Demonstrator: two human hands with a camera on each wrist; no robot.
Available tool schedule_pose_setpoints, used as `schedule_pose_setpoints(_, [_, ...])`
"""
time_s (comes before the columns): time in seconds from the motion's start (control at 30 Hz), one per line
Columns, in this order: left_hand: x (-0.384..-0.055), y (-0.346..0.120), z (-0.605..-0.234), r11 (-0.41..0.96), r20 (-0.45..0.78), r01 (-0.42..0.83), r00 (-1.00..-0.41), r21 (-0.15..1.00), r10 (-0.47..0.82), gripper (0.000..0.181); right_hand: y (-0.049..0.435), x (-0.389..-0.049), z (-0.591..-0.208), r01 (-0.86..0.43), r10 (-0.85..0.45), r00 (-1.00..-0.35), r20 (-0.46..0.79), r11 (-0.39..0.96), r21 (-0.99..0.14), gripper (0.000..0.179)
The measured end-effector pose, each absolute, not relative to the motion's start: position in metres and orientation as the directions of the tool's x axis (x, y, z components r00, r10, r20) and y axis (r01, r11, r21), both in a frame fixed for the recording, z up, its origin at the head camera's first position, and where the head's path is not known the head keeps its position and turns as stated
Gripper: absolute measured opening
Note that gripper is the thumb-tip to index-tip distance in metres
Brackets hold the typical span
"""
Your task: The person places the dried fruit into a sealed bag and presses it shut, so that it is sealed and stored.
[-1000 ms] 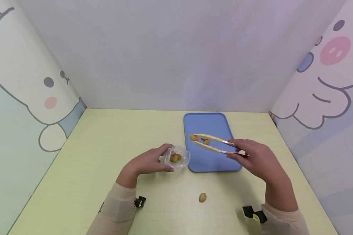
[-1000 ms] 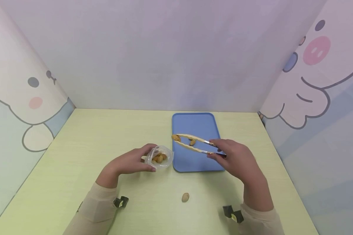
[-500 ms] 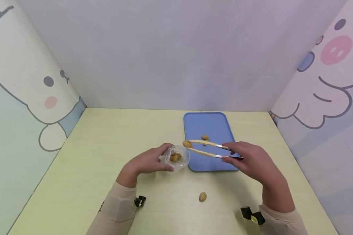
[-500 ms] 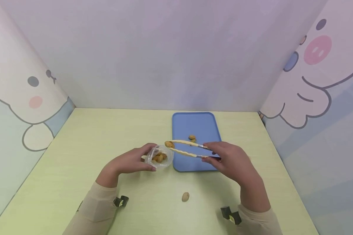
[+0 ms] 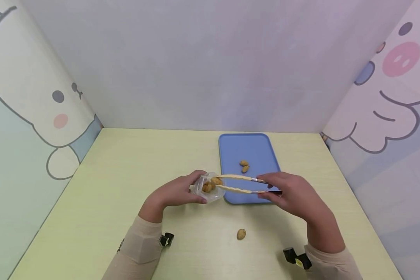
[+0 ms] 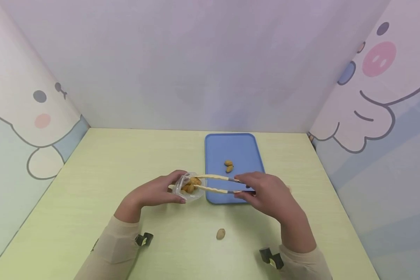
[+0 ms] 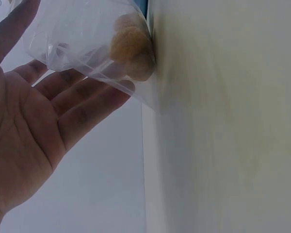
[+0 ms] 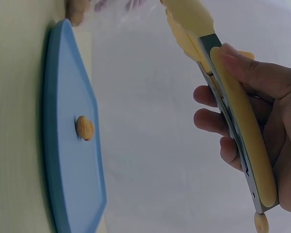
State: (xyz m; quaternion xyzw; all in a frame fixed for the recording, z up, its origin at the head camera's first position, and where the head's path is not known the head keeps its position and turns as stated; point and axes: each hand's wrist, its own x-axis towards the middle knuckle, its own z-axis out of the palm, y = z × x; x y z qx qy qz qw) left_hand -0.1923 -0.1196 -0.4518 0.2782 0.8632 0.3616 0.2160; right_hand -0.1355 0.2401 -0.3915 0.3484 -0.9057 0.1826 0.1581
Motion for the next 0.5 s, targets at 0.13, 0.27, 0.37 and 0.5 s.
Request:
schedule_pose_setpoints(0.13, [-0.1924, -0.1198, -0.452, 0.592, -0.175, 0.323, -0.755, 0.739, 0.632, 0.076, 0.238, -0.135, -0.3938, -0.675, -0.572, -0.722, 0.389, 0.706, -0.214, 0.046])
schedule_pose_setpoints(0.27, [-0.1923, -0.1198, -0.4519, 0.602, -0.18, 0.322, -0.76, 0.73, 0.625, 0.075, 0.2354, -0.135, -0.3944, -0.657, -0.569, -0.742, 0.353, 0.723, -0.215, 0.045])
schedule_pose_setpoints(0.37, [-0.1923, -0.1196, -0.4516, 0.601, -0.18, 0.321, -0.759, 0.732, 0.625, 0.076, 0.2336, -0.1346, -0.3937, -0.644, -0.567, -0.757, 0.325, 0.733, -0.219, 0.045])
schedule_pose_setpoints(0.5, [-0.1923, -0.1193, -0.4514, 0.597, -0.174, 0.328, -0.757, 0.732, 0.629, 0.076, 0.2322, -0.1339, -0.3934, -0.635, -0.566, -0.767, 0.303, 0.74, -0.224, 0.046])
